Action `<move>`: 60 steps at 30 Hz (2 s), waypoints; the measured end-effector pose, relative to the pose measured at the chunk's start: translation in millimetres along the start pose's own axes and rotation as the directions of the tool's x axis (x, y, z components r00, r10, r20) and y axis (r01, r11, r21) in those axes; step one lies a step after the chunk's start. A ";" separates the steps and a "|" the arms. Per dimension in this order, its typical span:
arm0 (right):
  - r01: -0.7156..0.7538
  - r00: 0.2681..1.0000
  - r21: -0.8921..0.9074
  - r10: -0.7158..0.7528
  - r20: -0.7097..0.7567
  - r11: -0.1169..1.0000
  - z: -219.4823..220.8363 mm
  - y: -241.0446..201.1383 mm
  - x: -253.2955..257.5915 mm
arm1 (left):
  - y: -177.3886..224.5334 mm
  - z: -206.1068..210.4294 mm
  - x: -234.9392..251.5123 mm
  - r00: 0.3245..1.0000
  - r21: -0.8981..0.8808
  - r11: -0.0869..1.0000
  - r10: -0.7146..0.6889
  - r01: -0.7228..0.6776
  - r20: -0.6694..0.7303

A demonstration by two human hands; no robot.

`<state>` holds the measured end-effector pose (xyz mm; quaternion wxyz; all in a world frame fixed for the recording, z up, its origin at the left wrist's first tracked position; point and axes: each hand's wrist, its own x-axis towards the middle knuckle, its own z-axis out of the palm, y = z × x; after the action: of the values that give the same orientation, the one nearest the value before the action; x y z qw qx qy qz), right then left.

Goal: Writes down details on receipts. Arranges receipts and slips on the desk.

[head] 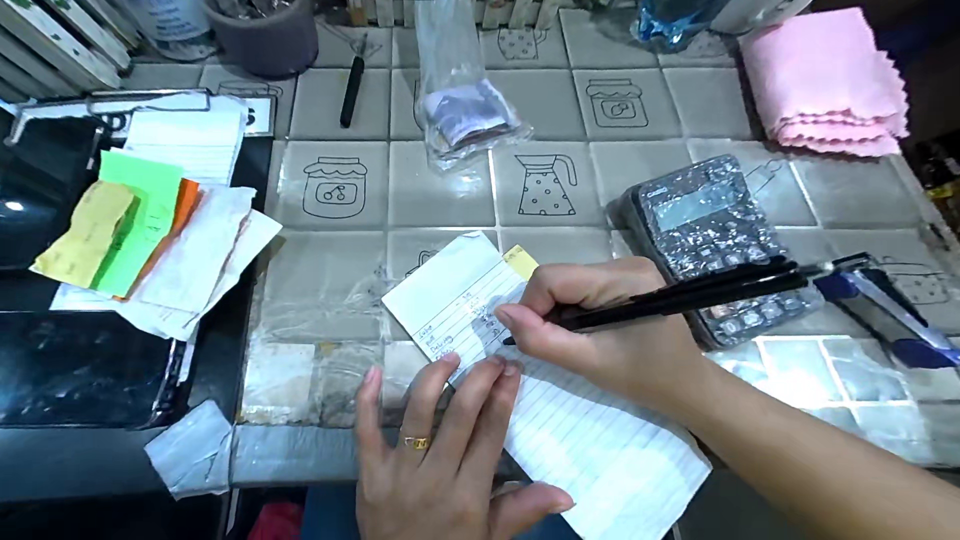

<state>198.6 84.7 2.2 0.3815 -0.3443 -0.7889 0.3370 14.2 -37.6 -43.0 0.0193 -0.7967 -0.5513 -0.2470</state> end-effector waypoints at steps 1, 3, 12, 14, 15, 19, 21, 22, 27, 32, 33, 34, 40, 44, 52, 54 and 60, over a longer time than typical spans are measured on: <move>-0.006 1.000 0.003 0.006 0.000 1.000 -0.3 0.0 0.2 | 0.0 0.1 0.1 1.000 -0.001 1.000 0.000 0.000 -0.002; -0.017 1.000 0.003 0.017 -0.008 1.000 -0.7 0.4 0.8 | 0.0 0.1 0.3 1.000 0.000 1.000 0.001 -0.001 -0.002; -0.020 1.000 0.008 0.021 -0.023 1.000 -0.5 0.9 0.7 | -0.2 -0.7 0.5 1.000 0.006 1.000 0.006 -0.006 0.005; -0.038 0.999 0.015 0.038 -0.021 0.999 -1.4 0.4 1.2 | -0.2 -0.7 0.8 1.000 0.008 1.000 0.007 -0.007 0.007; -0.041 0.999 0.018 0.041 -0.024 0.999 -1.5 0.5 1.6 | -0.3 -0.8 0.8 1.000 0.010 1.000 0.009 -0.009 0.007; -0.033 0.999 0.044 0.034 -0.022 0.998 -0.5 0.9 2.2 | -0.3 -1.2 1.2 1.000 0.002 1.000 0.007 -0.007 0.008; -0.045 0.999 0.032 0.046 -0.010 0.998 -1.4 0.3 2.5 | -0.3 -1.2 1.1 1.000 0.002 1.000 0.007 -0.007 0.008; -0.052 0.999 0.028 0.052 -0.005 0.998 -2.0 0.1 2.6 | -0.5 -0.8 0.9 1.000 0.002 1.000 0.008 -0.008 0.003; -0.049 0.999 0.033 0.050 -0.006 0.998 -2.5 0.8 2.9 | -0.9 -0.8 1.0 1.000 0.009 1.000 0.013 -0.013 0.006; -0.046 0.998 0.047 0.047 -0.034 0.998 -3.7 1.9 2.4 | -0.7 -0.1 0.7 1.000 0.014 1.000 0.017 -0.017 0.012; -0.049 0.998 0.045 0.050 -0.039 0.998 -2.9 1.8 2.4 | -1.3 -1.0 0.2 1.000 0.018 1.000 0.016 -0.016 0.019; -0.047 0.998 0.039 0.048 -0.037 0.998 -1.6 1.4 2.4 | -2.1 -2.3 -0.2 0.999 0.022 1.000 0.017 -0.018 0.029; 0.019 0.999 0.071 -0.016 -0.045 0.997 -0.6 1.2 1.9 | -5.2 -6.9 4.6 0.994 0.033 0.998 0.049 -0.053 0.098; 0.028 0.999 0.073 -0.025 -0.043 0.997 0.7 3.3 3.0 | -7.4 -7.0 4.6 0.992 0.046 0.997 0.058 -0.064 0.111; -0.026 1.000 0.071 0.026 -0.001 0.997 -3.3 6.3 2.3 | -2.8 -4.0 1.8 0.998 0.027 0.999 0.033 -0.035 0.056; -0.034 0.999 0.051 0.034 0.002 0.998 -3.6 5.1 2.7 | -2.0 -2.3 0.2 0.999 0.024 0.999 0.020 -0.020 0.036; -0.059 0.998 0.046 0.060 -0.010 0.997 -3.7 3.5 2.6 | -1.2 -0.5 -0.5 1.000 0.017 1.000 0.014 -0.015 0.019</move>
<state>201.5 89.6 2.2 0.3834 -0.3608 -0.7683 0.3640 12.8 -37.7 -43.0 0.0227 -0.8028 -0.5477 -0.2344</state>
